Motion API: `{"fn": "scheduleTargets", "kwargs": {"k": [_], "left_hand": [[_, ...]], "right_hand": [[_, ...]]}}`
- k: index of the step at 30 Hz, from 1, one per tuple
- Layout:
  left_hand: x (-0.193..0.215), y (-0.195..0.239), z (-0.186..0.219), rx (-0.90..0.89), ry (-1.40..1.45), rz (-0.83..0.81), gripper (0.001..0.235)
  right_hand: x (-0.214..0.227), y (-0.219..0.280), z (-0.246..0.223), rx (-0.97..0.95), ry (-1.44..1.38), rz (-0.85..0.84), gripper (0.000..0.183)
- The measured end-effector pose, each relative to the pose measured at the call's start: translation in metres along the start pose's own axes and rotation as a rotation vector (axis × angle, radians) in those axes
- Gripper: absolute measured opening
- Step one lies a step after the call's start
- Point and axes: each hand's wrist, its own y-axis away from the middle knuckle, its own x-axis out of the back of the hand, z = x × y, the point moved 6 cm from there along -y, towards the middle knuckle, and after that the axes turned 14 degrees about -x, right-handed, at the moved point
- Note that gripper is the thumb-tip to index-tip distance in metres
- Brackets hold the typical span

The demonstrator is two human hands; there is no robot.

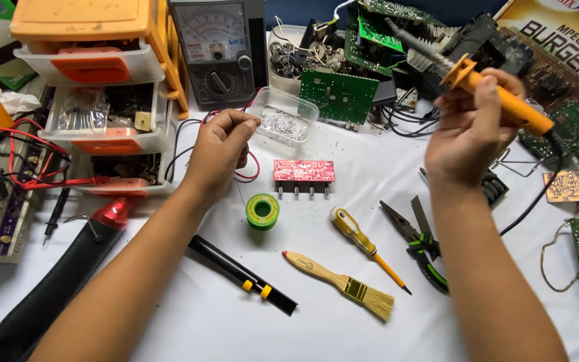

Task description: The person uses a soldering iron and solder wire to attach components to a red circuit board. They also use a desoldering pump to remove excess solder from the board. The workspace is cluttered with various electronic tools and parts.

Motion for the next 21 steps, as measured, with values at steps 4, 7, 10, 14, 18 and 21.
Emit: {"fn": "scheduleTargets", "kwargs": {"k": [4,7,10,14,18,21], "left_hand": [[0.003,0.003,0.005,-0.11,-0.273,-0.065,0.01],[0.005,0.008,0.011,-0.164,-0.413,-0.13,0.011],[0.009,0.012,0.008,-0.116,-0.535,-0.143,0.012],[0.012,0.013,0.009,-0.146,-0.58,-0.196,0.01],[0.019,0.011,0.0,-0.175,-0.578,-0.255,0.008],[0.021,0.013,-0.004,-0.169,-0.609,-0.26,0.007]], "right_hand": [[-0.02,0.028,0.001,-0.043,0.086,-0.066,0.007],[-0.018,0.037,0.009,-0.09,0.064,-0.121,0.01],[-0.007,0.037,0.022,-0.156,0.107,-0.119,0.014],[-0.003,0.037,0.037,-0.209,0.15,-0.173,0.014],[-0.002,0.041,0.051,-0.29,0.157,-0.3,0.015],[-0.002,0.047,0.059,-0.292,0.078,-0.357,0.015]]}}
